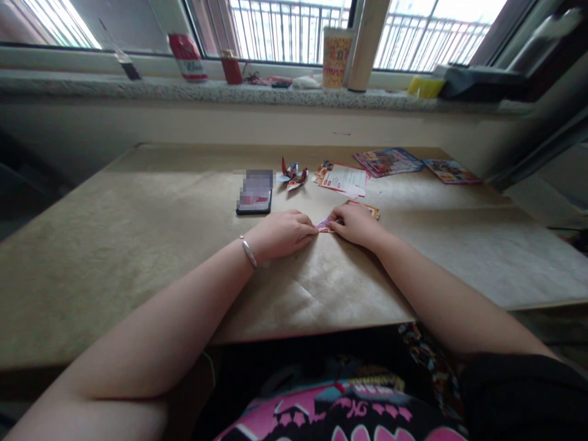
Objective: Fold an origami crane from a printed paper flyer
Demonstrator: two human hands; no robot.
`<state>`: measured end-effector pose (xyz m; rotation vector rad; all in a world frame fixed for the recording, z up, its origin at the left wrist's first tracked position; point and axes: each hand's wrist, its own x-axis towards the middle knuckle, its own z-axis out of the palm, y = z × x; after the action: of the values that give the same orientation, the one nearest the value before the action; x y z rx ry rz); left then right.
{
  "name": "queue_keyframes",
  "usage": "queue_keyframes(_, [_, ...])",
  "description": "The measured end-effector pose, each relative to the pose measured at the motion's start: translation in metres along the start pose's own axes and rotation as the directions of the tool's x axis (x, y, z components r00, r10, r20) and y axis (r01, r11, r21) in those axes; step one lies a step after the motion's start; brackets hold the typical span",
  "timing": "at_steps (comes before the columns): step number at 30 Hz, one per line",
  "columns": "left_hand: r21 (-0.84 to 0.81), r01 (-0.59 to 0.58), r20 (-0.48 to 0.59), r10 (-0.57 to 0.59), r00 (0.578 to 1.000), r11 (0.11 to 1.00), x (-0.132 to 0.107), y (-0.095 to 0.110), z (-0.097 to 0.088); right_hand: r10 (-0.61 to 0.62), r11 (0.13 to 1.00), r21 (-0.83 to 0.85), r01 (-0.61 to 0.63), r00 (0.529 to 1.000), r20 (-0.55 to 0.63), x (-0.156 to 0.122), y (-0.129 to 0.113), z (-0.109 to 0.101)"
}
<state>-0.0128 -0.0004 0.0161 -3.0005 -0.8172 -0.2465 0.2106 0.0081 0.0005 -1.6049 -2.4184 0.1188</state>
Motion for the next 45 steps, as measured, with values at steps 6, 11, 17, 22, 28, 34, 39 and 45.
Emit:
queue_keyframes(6, [0.029, 0.033, 0.021, -0.033, 0.999, 0.999, 0.003, 0.004, -0.001, 0.006, 1.000, -0.016, -0.006, 1.000, 0.011, 0.000, 0.000, 0.000])
queue_keyframes(11, [0.014, 0.067, 0.055, -0.068, 0.996, 0.998, 0.004, 0.001, -0.004, -0.002, 1.000, -0.026, 0.003, 1.000, 0.013, 0.001, 0.001, 0.002])
queue_keyframes(17, [-0.019, 0.046, 0.062, -0.045, 0.997, 0.999, 0.001, -0.005, -0.009, -0.038, 0.999, -0.013, 0.038, 0.999, -0.020, 0.000, 0.003, 0.004])
queue_keyframes(22, [-0.028, 0.012, 0.003, -0.012, 1.000, 1.000, -0.001, -0.009, -0.004, -0.090, 0.995, 0.045, 0.093, 0.994, -0.069, -0.003, 0.005, 0.007])
queue_keyframes(28, [-0.057, -0.104, -0.073, 0.099, 0.992, 0.993, -0.002, -0.015, 0.000, -0.233, 0.969, 0.036, 0.243, 0.956, -0.178, -0.003, 0.005, 0.008])
queue_keyframes(34, [-0.030, -0.076, -0.052, 0.075, 0.996, 0.997, -0.004, -0.015, -0.002, -0.458, 0.878, -0.022, 0.478, 0.828, -0.325, 0.003, 0.010, 0.009])
queue_keyframes(39, [-0.046, -0.094, -0.087, 0.090, 0.992, 0.995, -0.003, -0.015, 0.003, -0.497, 0.863, -0.122, 0.489, 0.784, -0.372, 0.001, 0.012, 0.008])
queue_keyframes(45, [-0.097, -0.061, -0.071, 0.055, 0.996, 0.993, -0.002, -0.009, 0.006, -0.510, 0.860, -0.190, 0.474, 0.798, -0.320, -0.003, 0.013, 0.007])
